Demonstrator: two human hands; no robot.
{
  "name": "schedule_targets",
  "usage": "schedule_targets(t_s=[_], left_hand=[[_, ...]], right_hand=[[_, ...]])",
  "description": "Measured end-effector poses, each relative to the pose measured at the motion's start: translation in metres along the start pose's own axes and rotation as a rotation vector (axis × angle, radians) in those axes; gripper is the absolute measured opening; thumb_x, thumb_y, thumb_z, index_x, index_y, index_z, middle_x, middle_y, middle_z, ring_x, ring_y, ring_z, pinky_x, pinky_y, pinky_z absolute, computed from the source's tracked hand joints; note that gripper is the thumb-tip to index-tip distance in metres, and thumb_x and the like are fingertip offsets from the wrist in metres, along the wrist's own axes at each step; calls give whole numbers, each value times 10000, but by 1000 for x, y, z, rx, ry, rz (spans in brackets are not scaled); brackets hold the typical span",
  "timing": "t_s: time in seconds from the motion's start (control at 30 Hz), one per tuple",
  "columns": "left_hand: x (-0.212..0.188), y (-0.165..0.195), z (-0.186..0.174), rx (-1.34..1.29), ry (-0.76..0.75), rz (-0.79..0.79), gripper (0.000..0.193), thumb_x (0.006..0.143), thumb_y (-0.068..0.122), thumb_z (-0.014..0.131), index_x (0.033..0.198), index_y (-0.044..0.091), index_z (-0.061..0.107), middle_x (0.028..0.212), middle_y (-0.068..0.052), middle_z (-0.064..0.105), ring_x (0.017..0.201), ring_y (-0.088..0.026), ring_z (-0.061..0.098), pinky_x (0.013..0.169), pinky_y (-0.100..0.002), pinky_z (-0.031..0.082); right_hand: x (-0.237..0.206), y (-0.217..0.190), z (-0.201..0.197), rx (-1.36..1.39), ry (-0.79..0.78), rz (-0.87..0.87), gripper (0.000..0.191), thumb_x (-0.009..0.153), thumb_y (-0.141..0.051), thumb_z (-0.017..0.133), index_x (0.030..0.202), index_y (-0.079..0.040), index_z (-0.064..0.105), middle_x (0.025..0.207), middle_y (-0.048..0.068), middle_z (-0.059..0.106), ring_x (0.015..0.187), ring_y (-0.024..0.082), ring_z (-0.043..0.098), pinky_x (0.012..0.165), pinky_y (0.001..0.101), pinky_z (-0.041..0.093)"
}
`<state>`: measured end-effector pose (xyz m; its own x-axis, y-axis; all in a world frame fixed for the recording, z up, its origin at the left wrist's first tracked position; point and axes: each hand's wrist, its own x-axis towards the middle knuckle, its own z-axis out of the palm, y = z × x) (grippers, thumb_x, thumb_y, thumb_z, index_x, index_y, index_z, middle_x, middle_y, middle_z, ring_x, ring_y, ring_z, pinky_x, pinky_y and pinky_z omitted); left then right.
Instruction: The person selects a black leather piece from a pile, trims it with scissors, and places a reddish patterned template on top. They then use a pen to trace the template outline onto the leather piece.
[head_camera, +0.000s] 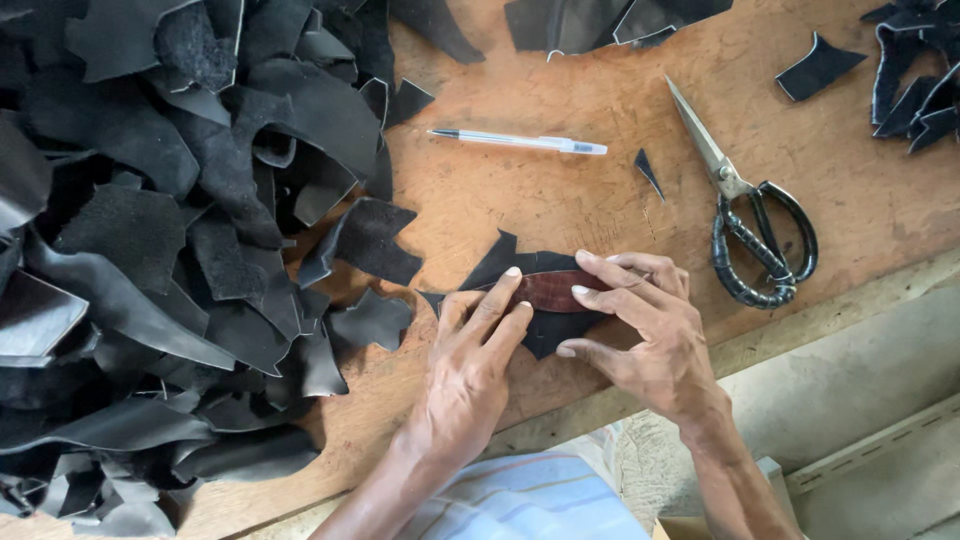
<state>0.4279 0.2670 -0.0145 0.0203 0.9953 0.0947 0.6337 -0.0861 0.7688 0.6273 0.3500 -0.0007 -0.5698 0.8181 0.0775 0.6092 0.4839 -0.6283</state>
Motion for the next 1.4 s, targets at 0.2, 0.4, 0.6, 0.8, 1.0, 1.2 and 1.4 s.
schedule_targets(t_s=[0.2,0.4,0.6,0.8,1.0,1.2,1.4], left_hand=[[3,0,1,-5,7,11,516,693,-146,612,1196,-40,661,1431,-212,582,1153,-388,567,954,-446,527],[-3,3,4,59,10,34,568,709,-123,634,1266,-16,666,1459,-198,561,1201,-376,548,996,-464,511],[-10,6,19,194,-81,75,620,795,-182,560,1377,9,652,1570,-247,418,1282,-360,477,1026,-440,512],[-11,19,25,251,-76,112,588,820,-30,594,1407,-41,569,1439,-290,451,1321,-432,443,1063,-563,428],[-1,8,13,-50,165,-78,449,843,-70,735,1266,-22,590,1308,-191,591,1193,-374,617,1022,-424,536],[4,2,5,-254,185,-240,527,785,-24,848,1244,26,595,1270,-153,622,994,-221,698,776,-262,642],[5,1,2,-264,142,-314,587,765,-5,860,1290,36,600,1161,-128,656,859,-187,717,734,-292,622]], right_hand=[[2,0,-1,-3,-8,2,539,586,-314,927,1034,-76,747,1361,37,670,1220,259,580,1013,405,424],[0,2,-2,-8,-18,-4,546,594,-314,923,1050,-72,745,1372,43,661,1223,268,570,1015,416,414],[-2,3,-4,-6,-38,4,547,613,-311,913,1074,-68,746,1402,45,643,1243,267,548,1030,418,398],[-3,5,-6,-8,-52,14,574,615,-287,901,1116,-65,732,1415,44,630,1254,267,541,1051,433,376],[-6,9,-5,-27,-42,2,547,642,-325,901,1100,-78,729,1412,30,630,1267,267,535,1060,439,365],[-7,8,-4,-29,-32,-11,552,631,-332,902,1094,-78,741,1409,26,637,1264,263,537,1058,432,371],[-6,4,-4,-8,-29,18,560,621,-324,915,1087,-69,741,1394,24,649,1251,262,550,1040,419,388]])
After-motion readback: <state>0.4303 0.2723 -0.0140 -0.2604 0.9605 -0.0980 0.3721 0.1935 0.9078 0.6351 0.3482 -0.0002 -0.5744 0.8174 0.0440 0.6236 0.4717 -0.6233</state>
